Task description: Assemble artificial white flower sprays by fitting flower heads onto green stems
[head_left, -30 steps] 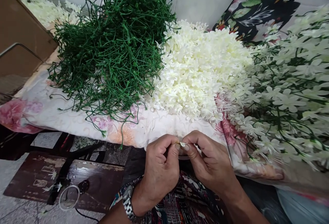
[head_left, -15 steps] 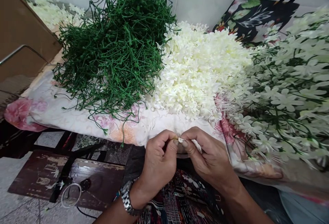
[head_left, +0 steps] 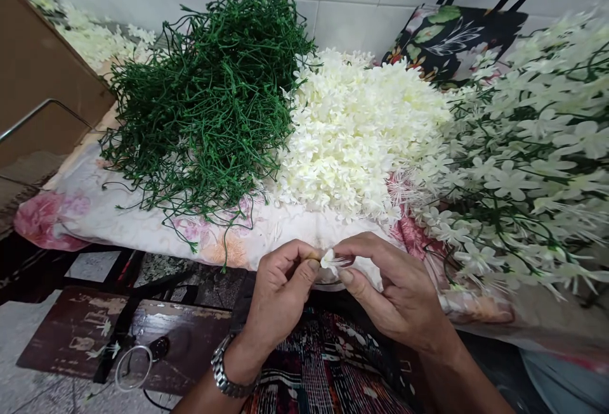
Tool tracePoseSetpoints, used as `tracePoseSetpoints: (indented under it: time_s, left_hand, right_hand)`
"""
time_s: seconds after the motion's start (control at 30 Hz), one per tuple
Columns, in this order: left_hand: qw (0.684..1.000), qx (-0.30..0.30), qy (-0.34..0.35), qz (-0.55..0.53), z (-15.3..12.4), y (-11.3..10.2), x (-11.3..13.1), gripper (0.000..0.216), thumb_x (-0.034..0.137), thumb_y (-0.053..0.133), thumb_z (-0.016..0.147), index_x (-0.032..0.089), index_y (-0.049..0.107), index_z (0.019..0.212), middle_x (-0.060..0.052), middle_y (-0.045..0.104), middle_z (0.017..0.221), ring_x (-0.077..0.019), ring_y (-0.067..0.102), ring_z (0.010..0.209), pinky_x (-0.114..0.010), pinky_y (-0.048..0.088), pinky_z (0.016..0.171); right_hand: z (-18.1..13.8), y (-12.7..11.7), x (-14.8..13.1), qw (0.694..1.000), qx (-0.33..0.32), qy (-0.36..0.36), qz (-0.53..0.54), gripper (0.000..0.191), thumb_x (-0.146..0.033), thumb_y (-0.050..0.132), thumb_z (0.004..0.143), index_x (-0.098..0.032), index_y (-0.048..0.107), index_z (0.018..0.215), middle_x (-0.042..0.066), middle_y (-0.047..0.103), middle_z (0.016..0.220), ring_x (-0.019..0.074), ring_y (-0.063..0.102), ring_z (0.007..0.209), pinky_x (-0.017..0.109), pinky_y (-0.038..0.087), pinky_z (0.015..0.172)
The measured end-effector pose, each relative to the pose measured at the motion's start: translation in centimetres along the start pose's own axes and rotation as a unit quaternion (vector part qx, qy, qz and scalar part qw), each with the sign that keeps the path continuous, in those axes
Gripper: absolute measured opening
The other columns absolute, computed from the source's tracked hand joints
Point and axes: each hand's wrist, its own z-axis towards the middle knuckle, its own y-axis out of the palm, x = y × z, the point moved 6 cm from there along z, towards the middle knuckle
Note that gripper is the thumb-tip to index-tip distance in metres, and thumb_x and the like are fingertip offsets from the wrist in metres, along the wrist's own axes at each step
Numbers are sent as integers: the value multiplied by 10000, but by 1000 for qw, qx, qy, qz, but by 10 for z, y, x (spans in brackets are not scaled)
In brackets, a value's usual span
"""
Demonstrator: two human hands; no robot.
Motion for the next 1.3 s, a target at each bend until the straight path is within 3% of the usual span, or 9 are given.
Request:
tracePoseSetpoints:
  time_s: [0.33,0.83,1.3]
  left_hand:
    - [999,-10,18,50,-1,4,8,168,277,571,781,152,571,668,46,457,503,-72,385,431,-186,325,428]
    - [977,51,106,176,0,10,26,191,144,487,765,154,516,576,54,428,505,-71,365,486,-169,320,468]
    - [988,103,60,99,-2,3,12,177,195,495,792,163,535,623,56,412,524,-71,325,469,-186,303,450]
  right_hand:
    - [-1,5,-6,998,-7,-50,-26,141,-57,507,841,-186,551,878,21,582,744,113,564,672,231,477,582]
    - [1,17,7,999,-1,-5,-43,104,-97,453,861,-186,493,825,-18,524,670,82,503,550,190,428,510]
    - [3,24,3,996,78,7,-29,102,-104,466,847,-186,501,799,-22,525,646,74,493,519,172,390,452]
